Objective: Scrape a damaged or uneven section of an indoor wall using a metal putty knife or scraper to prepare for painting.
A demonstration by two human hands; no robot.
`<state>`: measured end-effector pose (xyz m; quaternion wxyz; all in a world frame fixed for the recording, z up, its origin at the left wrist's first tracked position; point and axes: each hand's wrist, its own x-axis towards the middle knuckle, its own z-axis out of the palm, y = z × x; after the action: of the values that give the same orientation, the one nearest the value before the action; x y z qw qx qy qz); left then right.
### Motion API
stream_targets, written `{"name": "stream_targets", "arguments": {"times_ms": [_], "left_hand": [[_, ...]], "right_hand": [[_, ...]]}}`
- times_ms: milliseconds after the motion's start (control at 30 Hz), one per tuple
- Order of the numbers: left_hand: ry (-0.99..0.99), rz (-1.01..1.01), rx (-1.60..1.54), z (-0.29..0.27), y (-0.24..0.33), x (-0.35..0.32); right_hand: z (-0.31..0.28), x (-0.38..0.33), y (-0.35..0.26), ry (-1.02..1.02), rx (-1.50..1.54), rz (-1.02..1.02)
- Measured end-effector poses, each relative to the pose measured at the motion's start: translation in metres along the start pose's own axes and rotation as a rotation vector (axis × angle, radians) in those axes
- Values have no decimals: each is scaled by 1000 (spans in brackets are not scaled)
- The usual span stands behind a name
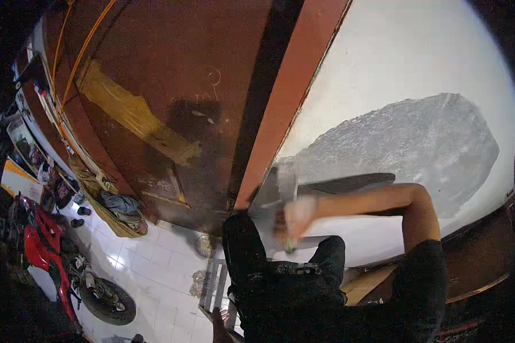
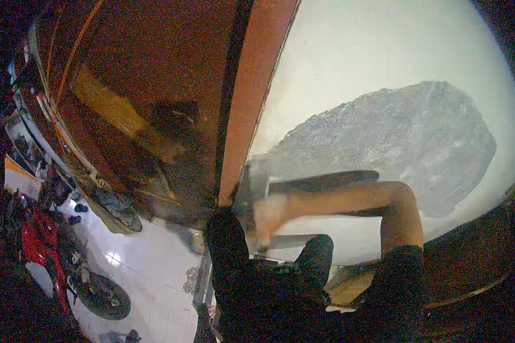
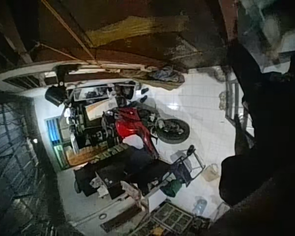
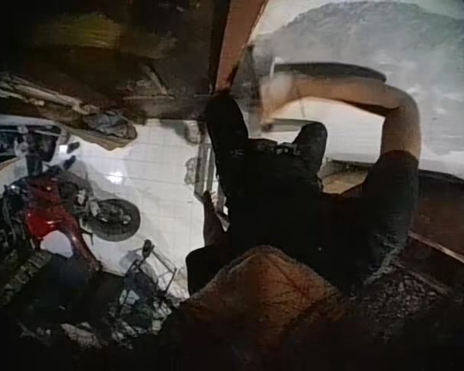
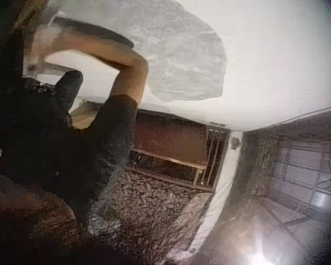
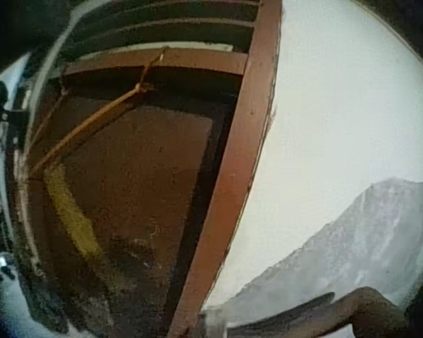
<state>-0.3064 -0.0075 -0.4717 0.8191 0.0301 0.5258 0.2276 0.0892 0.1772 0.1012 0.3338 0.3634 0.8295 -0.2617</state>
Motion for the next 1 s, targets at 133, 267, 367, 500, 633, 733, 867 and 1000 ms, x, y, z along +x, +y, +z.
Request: {"name": "stream_targets", "arguments": {"times_ms": [133, 267, 367, 500, 633, 733, 867, 1000], "left_hand": [[-3, -5, 12, 4, 1, 2], [1, -6, 16, 1, 5, 0], [-8, -3, 12, 3, 3, 4], [-9, -2, 11, 2, -4, 2], [-16, -5, 22, 6, 7, 4], [-11, -9, 9, 0, -3, 3], [-15, -10, 19, 3, 4, 4], [-21, -7, 26, 4, 4, 6]], "right_hand": [[0, -9, -9, 315, -823, -204], [38, 23, -24, 144, -752, -320], [4, 3, 12, 150, -738, -250], [-9, -7, -9, 684, -929, -424], [34, 6, -7, 398, -650, -487], [5, 1, 24, 540, -946, -498], [4, -1, -6, 625, -820, -445], [71, 39, 10, 493, -625, -617]]}}
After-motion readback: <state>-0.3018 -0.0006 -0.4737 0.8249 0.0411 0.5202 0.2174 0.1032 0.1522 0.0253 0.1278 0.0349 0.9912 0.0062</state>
